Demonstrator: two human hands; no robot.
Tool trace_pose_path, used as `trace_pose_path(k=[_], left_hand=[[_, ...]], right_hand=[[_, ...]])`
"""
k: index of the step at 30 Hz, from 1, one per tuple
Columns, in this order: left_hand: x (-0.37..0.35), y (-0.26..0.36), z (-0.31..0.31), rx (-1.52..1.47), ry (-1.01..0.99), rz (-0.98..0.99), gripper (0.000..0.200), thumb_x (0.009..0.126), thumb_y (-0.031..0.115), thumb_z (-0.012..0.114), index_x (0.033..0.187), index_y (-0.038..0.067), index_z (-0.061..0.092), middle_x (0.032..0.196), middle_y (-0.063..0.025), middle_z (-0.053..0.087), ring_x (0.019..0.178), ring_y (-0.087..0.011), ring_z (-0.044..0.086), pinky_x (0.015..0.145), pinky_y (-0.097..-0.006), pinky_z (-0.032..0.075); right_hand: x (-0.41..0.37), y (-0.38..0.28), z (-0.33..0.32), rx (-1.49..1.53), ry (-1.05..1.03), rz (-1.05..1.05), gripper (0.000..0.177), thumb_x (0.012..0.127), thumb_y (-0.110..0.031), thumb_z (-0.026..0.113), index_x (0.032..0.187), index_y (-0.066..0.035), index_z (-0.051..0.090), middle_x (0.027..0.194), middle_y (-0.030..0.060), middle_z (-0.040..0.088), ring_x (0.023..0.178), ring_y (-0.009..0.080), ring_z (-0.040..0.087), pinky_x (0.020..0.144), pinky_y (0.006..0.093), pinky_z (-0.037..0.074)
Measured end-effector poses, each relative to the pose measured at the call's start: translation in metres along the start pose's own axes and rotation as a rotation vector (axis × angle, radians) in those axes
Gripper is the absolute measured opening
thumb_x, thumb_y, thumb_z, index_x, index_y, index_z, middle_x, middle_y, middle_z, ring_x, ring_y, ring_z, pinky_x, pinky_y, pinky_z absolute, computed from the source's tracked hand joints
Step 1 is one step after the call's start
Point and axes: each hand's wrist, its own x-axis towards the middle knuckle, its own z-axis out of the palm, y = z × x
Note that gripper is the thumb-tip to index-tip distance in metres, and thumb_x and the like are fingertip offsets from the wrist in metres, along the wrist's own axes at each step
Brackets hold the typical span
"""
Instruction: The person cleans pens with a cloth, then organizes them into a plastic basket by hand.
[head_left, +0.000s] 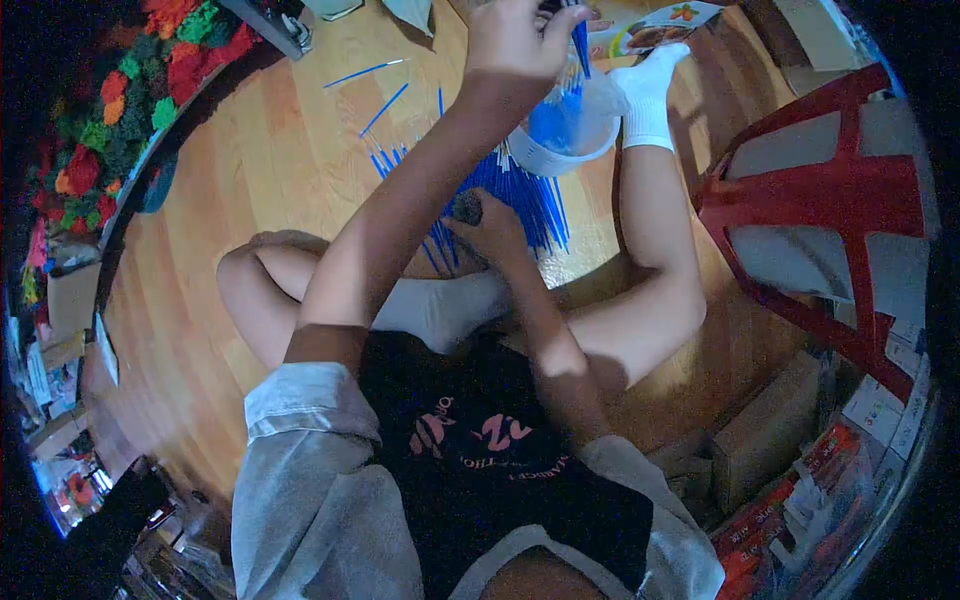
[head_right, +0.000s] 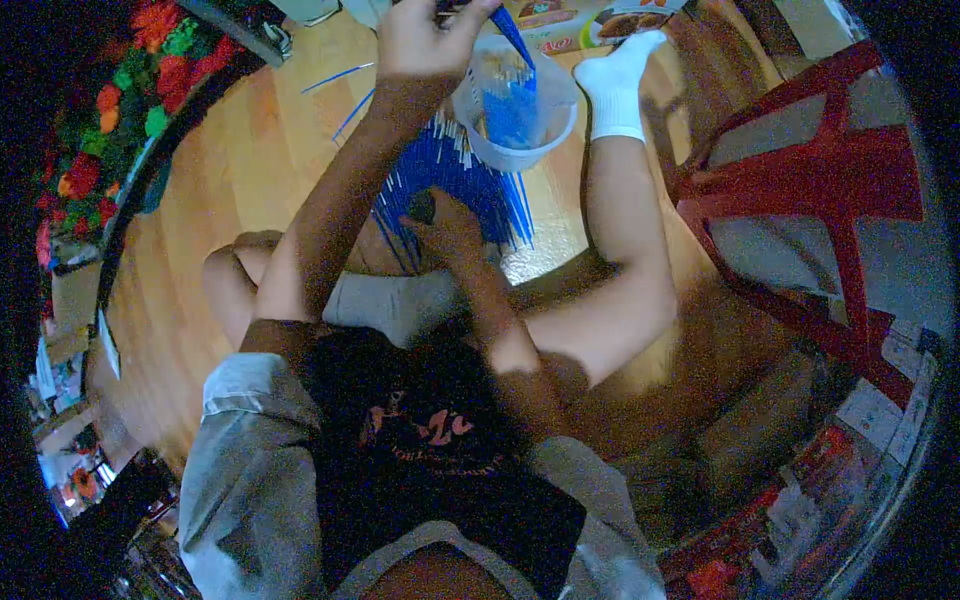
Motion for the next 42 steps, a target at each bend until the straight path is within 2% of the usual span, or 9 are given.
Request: trace_pose_path(k=[10,13,15,17,21,26,29,35,42], left_hand=[[0.006,-0.044,0.018,0.422,-0.317,-0.144,0.028,0.071,0.019,0.059,0.087,-0.004,0.054,0.076,-0.0207,0.056,0.073,-0.0334,0.056,0.063,-0.0385,0.043],[0.003,-0.048,0.009,0.452,-0.297,0.137,0.033,0.069,0.022,0.061,0.091,-0.001,0.056,0.081,-0.0209,0.056,0.076,-0.0333,0.055,0.067,-0.0402,0.042],[-0.003,-0.047,-0.013,0.522,-0.204,0.048,0.033,0.067,0.022,0.063,0.095,0.004,0.057,0.095,-0.0217,0.054,0.091,-0.0308,0.051,0.077,-0.0364,0.039],[-0.018,-0.067,-0.041,0.581,-0.062,0.243,0.027,0.073,0.024,0.062,0.087,0.0,0.058,0.078,-0.01,0.06,0.07,-0.0142,0.056,0.065,-0.0253,0.044],[-0.087,-0.11,-0.1,0.607,-0.087,-0.494,0.022,0.069,0.024,0.059,0.078,0.004,0.06,0.069,-0.0144,0.059,0.066,-0.0285,0.058,0.061,-0.0348,0.044],[-0.171,-0.141,-0.1,0.788,-0.242,-0.65,0.022,0.069,0.025,0.058,0.072,0.004,0.06,0.067,-0.0147,0.058,0.065,-0.0292,0.058,0.057,-0.0375,0.044],[-0.181,-0.142,-0.073,0.706,-0.256,-0.582,0.025,0.068,0.028,0.06,0.069,0.003,0.059,0.068,-0.015,0.059,0.065,-0.0302,0.058,0.057,-0.0393,0.045],[-0.179,-0.146,-0.046,0.951,-0.341,-0.475,0.023,0.065,0.024,0.061,0.067,0.001,0.059,0.067,-0.0177,0.058,0.065,-0.0323,0.058,0.058,-0.039,0.047],[-0.188,-0.15,-0.052,0.808,-0.373,-0.718,0.017,0.065,0.015,0.058,0.07,-0.001,0.058,0.073,-0.0205,0.058,0.07,-0.0337,0.058,0.063,-0.0417,0.046]], right_hand=[[-0.003,-0.011,-0.01,-0.009,-0.02,0.016,0.052,0.064,-0.036,0.066,0.101,-0.005,0.05,0.094,0.0163,0.056,0.089,0.032,0.053,0.078,0.0381,0.042],[-0.002,-0.007,-0.005,-0.051,-0.007,0.036,0.05,0.063,-0.034,0.068,0.1,-0.005,0.05,0.094,0.0166,0.056,0.088,0.0319,0.053,0.078,0.038,0.042],[-0.003,-0.005,-0.005,-0.092,0.011,0.045,0.05,0.063,-0.033,0.068,0.099,-0.005,0.05,0.094,0.017,0.056,0.088,0.0319,0.053,0.077,0.0379,0.042],[-0.007,-0.009,-0.012,0.013,0.066,0.006,0.049,0.062,-0.034,0.068,0.096,-0.002,0.052,0.083,0.018,0.058,0.08,0.0317,0.056,0.071,0.0374,0.043],[0.002,-0.007,-0.013,0.046,0.172,0.021,0.047,0.062,-0.033,0.068,0.094,-0.001,0.053,0.082,0.0171,0.059,0.077,0.0297,0.057,0.071,0.0347,0.043],[0.007,-0.001,-0.016,0.331,0.387,0.042,0.037,0.066,-0.026,0.069,0.089,0.0,0.056,0.081,0.0093,0.06,0.073,0.0169,0.056,0.069,0.0278,0.043],[0.009,0.01,-0.01,0.436,0.442,0.007,0.037,0.064,-0.026,0.07,0.087,-0.001,0.055,0.081,0.0105,0.059,0.073,0.0213,0.056,0.067,0.0306,0.043],[0.005,-0.003,-0.015,0.623,0.303,0.103,0.034,0.067,-0.022,0.069,0.089,0.0,0.055,0.077,0.006,0.057,0.072,0.0158,0.052,0.069,0.0273,0.041],[0.009,0.005,-0.005,0.44,0.335,0.04,0.032,0.066,-0.019,0.069,0.089,0.0,0.055,0.079,0.0057,0.057,0.071,0.0141,0.051,0.068,0.0259,0.041]])
